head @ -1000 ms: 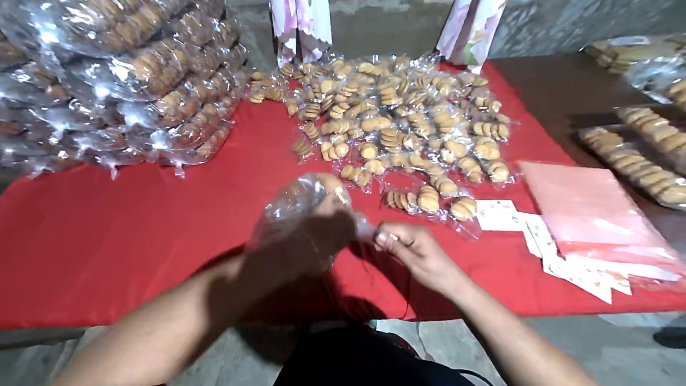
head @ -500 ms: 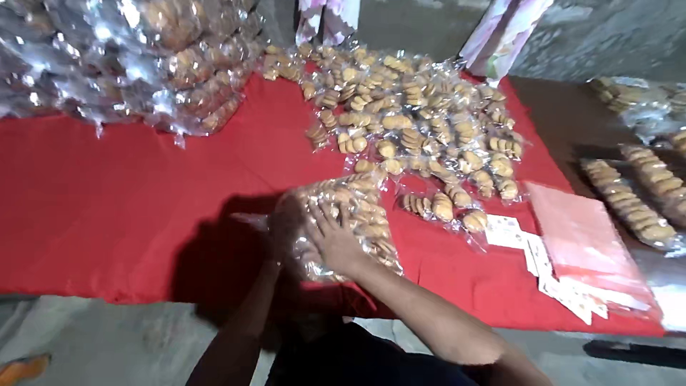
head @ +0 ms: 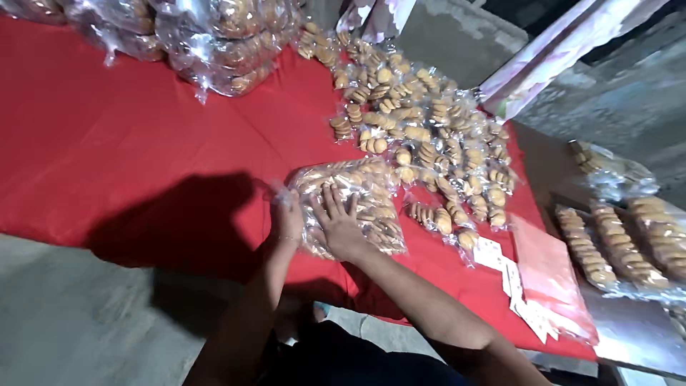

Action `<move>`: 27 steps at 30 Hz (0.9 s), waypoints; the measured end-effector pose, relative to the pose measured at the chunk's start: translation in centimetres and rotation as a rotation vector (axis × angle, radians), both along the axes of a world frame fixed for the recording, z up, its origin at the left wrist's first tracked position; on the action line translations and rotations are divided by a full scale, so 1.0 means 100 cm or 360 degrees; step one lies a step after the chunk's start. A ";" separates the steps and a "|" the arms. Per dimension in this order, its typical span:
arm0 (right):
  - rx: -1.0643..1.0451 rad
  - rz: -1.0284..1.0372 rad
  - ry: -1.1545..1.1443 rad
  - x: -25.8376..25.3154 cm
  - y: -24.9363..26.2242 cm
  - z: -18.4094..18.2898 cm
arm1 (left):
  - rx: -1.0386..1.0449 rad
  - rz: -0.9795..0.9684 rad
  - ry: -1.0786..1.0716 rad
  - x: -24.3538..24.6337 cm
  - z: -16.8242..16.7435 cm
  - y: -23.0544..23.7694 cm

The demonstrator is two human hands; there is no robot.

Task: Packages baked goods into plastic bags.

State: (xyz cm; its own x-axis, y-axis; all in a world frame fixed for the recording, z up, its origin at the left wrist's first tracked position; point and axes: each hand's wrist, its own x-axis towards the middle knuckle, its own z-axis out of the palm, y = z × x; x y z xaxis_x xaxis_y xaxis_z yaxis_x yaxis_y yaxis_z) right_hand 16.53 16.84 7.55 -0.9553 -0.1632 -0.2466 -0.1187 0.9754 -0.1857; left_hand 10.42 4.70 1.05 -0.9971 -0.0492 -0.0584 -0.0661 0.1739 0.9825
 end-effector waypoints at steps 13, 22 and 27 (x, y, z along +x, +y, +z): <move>-0.0228 0.0254 -0.0034 -0.011 0.011 0.028 | 0.0113 0.0002 0.0170 0.049 -0.013 -0.009; -0.0386 0.0207 -0.0246 0.020 0.026 0.030 | 0.0232 0.0031 -0.0057 0.078 0.009 -0.001; -0.0251 0.0016 -0.0029 0.034 0.067 0.019 | 0.0151 0.0089 0.0058 0.077 0.011 -0.002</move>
State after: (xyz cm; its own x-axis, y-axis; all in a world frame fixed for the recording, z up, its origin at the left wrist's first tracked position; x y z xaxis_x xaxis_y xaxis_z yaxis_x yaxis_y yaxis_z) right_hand 19.89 23.51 9.48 -0.9490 -0.2109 -0.2345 -0.1235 0.9326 -0.3390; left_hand 18.08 4.48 2.15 -0.9945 -0.1010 -0.0290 -0.0369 0.0772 0.9963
